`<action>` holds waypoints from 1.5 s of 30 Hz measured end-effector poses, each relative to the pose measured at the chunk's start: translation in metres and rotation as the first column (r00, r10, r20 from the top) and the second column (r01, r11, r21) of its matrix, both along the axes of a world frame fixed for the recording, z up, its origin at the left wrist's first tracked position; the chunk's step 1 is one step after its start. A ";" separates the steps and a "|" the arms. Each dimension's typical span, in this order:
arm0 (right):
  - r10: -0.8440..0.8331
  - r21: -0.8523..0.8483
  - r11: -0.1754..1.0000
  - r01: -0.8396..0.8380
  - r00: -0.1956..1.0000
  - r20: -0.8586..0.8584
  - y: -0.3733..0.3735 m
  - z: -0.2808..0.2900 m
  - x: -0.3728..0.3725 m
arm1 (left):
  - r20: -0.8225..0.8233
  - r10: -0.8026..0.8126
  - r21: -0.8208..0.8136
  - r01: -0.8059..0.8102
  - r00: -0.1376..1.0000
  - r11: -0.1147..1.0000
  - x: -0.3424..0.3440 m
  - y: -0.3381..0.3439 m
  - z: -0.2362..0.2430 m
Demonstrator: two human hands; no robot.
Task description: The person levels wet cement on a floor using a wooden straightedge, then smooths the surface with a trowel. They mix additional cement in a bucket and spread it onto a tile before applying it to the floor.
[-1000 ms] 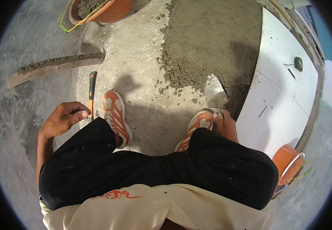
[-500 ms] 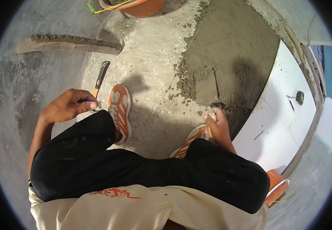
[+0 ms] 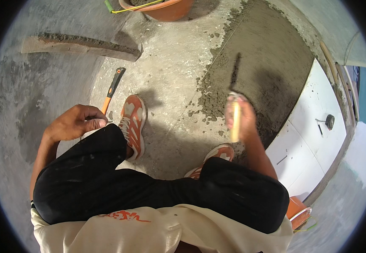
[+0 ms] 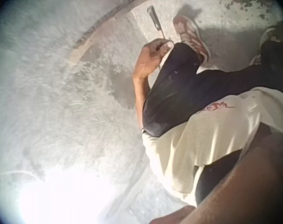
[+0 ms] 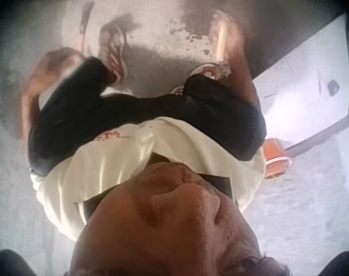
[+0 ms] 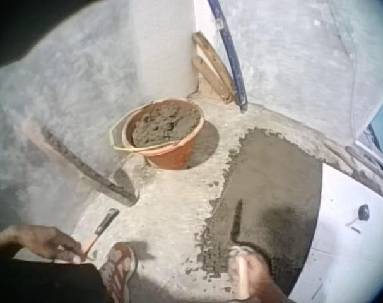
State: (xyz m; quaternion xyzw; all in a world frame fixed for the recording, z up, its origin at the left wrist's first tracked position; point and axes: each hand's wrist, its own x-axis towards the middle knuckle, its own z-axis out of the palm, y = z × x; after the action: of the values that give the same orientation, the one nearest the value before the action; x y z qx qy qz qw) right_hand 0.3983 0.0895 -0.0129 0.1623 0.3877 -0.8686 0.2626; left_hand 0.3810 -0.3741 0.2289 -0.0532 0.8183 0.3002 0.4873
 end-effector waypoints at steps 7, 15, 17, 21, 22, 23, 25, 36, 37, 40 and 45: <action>0.751 0.944 -0.229 0.238 0.661 0.016 0.077 0.039 -0.069 | -0.018 -0.011 -0.015 0.010 1.000 1.000 -0.001 -0.001 -0.002; 0.731 0.937 -0.341 0.080 0.649 0.210 0.084 0.038 -0.148 | -0.003 0.018 -0.033 -0.018 1.000 0.999 0.006 -0.002 0.002; 0.696 0.947 -0.321 0.030 0.686 0.214 0.092 0.033 -0.159 | 0.017 0.033 -0.041 -0.033 0.999 0.999 0.006 -0.003 0.003; 0.671 0.987 -0.130 -0.090 0.725 0.154 0.076 0.034 -0.138 | 0.022 0.021 -0.050 -0.020 1.000 0.999 0.006 -0.002 0.001; 0.703 0.991 -0.120 -0.067 0.699 0.132 0.075 0.032 -0.127 | 0.017 0.013 -0.031 -0.013 1.000 0.999 0.005 -0.002 -0.002; 0.735 0.994 -0.096 -0.049 0.670 0.104 0.070 0.030 -0.115 | 0.018 0.006 -0.025 -0.005 1.000 1.000 0.004 -0.002 -0.002; 0.748 0.985 -0.112 -0.132 0.641 0.171 0.058 0.040 -0.092 | 0.019 0.002 -0.008 -0.002 1.000 1.000 0.003 -0.001 -0.003; 0.756 0.944 0.101 -0.313 0.641 0.131 0.046 0.050 0.067 | -0.005 -0.027 0.004 0.027 1.000 1.000 -0.004 0.004 -0.002; 0.740 0.936 0.082 -0.343 0.650 0.174 0.048 0.048 0.078 | -0.021 -0.026 0.004 0.027 0.999 1.000 -0.002 0.004 -0.004; 0.710 0.917 0.083 -0.390 0.669 0.221 0.053 0.045 0.096 | -0.051 -0.040 -0.008 0.039 0.998 0.999 -0.001 0.004 -0.004; 0.628 0.951 -0.013 -0.309 0.738 0.249 0.058 0.038 0.099 | -0.052 -0.069 -0.018 0.068 0.996 0.998 -0.007 0.013 0.001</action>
State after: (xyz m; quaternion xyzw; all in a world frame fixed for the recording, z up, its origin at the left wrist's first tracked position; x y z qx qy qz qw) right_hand 0.4969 0.1479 0.0251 0.0345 0.8998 -0.2890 0.3251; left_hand 0.3744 -0.3611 0.2296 -0.0212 0.8347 0.2780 0.4749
